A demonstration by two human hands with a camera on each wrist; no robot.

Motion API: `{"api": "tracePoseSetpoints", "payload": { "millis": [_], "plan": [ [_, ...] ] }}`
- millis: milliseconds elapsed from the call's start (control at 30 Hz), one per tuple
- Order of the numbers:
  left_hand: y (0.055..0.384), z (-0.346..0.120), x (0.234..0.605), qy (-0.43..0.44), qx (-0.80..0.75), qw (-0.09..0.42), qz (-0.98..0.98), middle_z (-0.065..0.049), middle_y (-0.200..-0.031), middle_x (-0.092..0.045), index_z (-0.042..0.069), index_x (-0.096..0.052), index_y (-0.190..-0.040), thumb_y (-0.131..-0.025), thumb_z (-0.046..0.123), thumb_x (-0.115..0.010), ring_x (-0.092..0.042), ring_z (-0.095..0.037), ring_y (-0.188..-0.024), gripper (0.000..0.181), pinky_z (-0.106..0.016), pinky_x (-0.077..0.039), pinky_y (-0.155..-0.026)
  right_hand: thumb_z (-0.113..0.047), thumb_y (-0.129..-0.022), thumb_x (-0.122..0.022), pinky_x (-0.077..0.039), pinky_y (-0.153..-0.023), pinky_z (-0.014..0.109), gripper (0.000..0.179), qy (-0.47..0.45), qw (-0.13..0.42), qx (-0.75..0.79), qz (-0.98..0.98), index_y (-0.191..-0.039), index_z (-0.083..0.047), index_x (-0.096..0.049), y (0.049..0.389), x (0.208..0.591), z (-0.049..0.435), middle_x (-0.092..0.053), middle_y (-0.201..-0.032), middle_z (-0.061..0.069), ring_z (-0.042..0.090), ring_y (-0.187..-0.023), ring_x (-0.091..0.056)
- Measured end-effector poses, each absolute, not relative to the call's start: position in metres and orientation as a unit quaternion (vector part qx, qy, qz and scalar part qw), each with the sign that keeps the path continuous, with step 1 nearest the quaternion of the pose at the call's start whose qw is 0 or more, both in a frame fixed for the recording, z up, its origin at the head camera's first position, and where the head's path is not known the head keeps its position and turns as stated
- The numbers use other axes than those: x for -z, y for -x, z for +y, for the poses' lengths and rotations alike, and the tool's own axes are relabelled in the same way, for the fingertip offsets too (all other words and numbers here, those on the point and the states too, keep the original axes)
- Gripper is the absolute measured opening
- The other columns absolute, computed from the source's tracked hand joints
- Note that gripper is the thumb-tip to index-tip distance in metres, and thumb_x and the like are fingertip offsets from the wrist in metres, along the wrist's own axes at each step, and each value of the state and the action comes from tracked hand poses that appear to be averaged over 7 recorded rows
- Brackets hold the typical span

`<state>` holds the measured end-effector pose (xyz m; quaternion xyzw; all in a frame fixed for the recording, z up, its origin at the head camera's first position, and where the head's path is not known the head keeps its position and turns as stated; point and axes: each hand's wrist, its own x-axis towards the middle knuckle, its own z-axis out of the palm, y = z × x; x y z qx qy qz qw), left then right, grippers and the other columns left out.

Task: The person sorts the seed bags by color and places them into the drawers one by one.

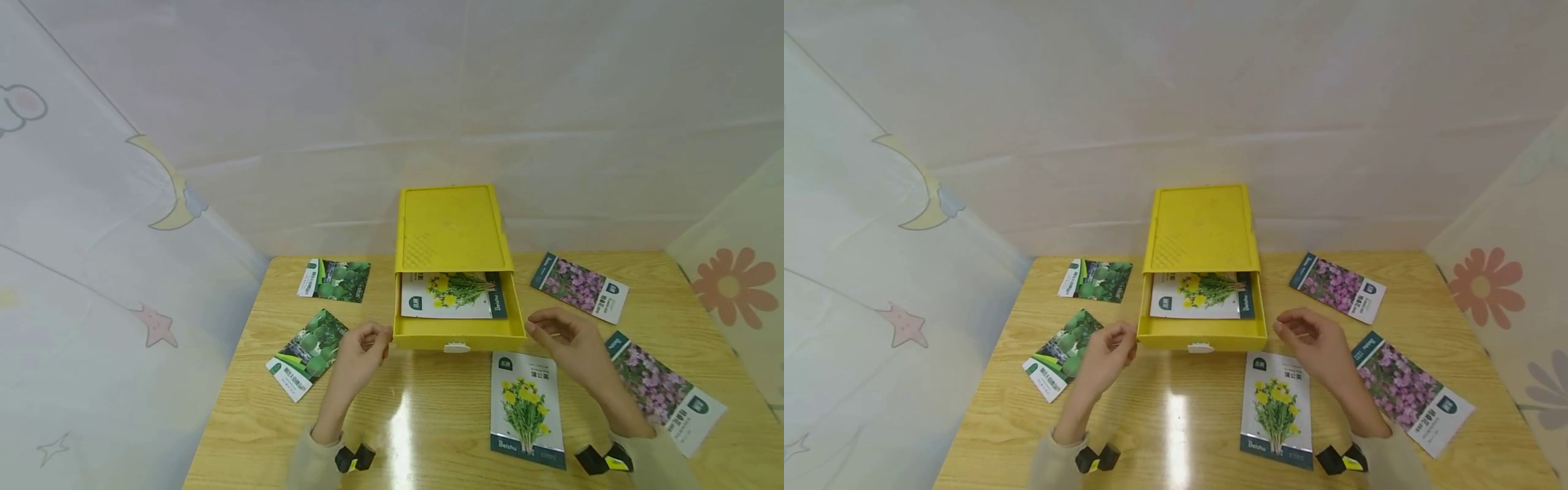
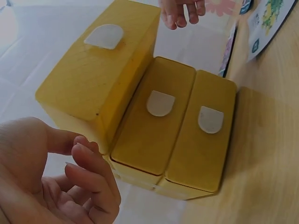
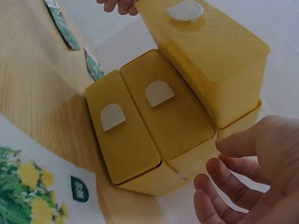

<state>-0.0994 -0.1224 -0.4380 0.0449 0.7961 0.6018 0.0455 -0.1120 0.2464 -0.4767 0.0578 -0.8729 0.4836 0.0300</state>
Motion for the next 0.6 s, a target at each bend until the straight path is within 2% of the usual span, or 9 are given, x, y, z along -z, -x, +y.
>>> {"api": "tracePoseSetpoints", "payload": {
  "millis": [133,267,333,400,500,600],
  "plan": [
    [0.092,-0.122,0.443,-0.035,-0.597,0.055,0.800,-0.004,-0.064,-0.060,0.003,-0.067,-0.088,-0.098,0.010,-0.058,-0.055,-0.016,-0.055,0.015,-0.027,-0.049,-0.053,-0.024,-0.095,-0.066,-0.055,-0.069,0.021,0.027,-0.070,0.027,-0.464,-0.883,-0.115,-0.006,-0.065,0.109,0.485,0.250,-0.068,-0.098,0.006,0.015,-0.085,-0.065],
    [0.088,-0.120,0.452,-0.028,-0.605,0.058,0.794,-0.012,-0.071,-0.062,0.001,-0.067,-0.091,-0.096,0.007,-0.059,-0.059,-0.021,-0.059,0.012,-0.032,-0.054,-0.056,-0.024,-0.094,-0.067,-0.055,-0.071,0.024,0.031,-0.075,0.007,-0.450,-0.890,-0.118,-0.005,-0.063,0.106,0.492,0.255,-0.068,-0.101,0.007,0.017,-0.087,-0.064],
    [0.087,-0.119,0.457,-0.024,-0.610,0.063,0.790,-0.015,-0.075,-0.063,0.000,-0.067,-0.092,-0.096,0.006,-0.059,-0.060,-0.021,-0.061,0.011,-0.031,-0.054,-0.056,-0.026,-0.093,-0.067,-0.055,-0.073,0.025,0.034,-0.073,-0.014,-0.439,-0.895,-0.121,-0.007,-0.062,0.104,0.497,0.257,-0.067,-0.103,0.006,0.019,-0.089,-0.064],
    [0.085,-0.115,0.461,-0.022,-0.612,0.070,0.787,-0.019,-0.077,-0.063,-0.002,-0.066,-0.093,-0.096,0.006,-0.059,-0.059,-0.020,-0.060,0.011,-0.026,-0.051,-0.052,-0.028,-0.093,-0.068,-0.055,-0.077,0.033,0.038,-0.076,-0.029,-0.424,-0.902,-0.124,-0.008,-0.060,0.102,0.502,0.259,-0.065,-0.107,0.008,0.023,-0.093,-0.063],
    [0.083,-0.109,0.467,-0.022,-0.612,0.084,0.786,-0.018,-0.077,-0.063,-0.005,-0.066,-0.095,-0.096,0.007,-0.059,-0.059,-0.020,-0.059,0.013,-0.022,-0.047,-0.047,-0.026,-0.089,-0.073,-0.055,-0.081,0.044,0.043,-0.096,-0.028,-0.402,-0.910,-0.125,-0.007,-0.059,0.099,0.510,0.260,-0.064,-0.111,0.012,0.031,-0.097,-0.063],
    [0.082,-0.103,0.481,-0.026,-0.617,0.095,0.781,-0.023,-0.076,-0.062,-0.006,-0.065,-0.097,-0.096,0.005,-0.058,-0.059,-0.028,-0.058,0.013,-0.020,-0.042,-0.044,-0.019,-0.084,-0.078,-0.052,-0.082,0.054,0.047,-0.120,-0.019,-0.385,-0.915,-0.125,-0.004,-0.060,0.096,0.516,0.261,-0.061,-0.116,0.016,0.038,-0.102,-0.061]
  ]
}}
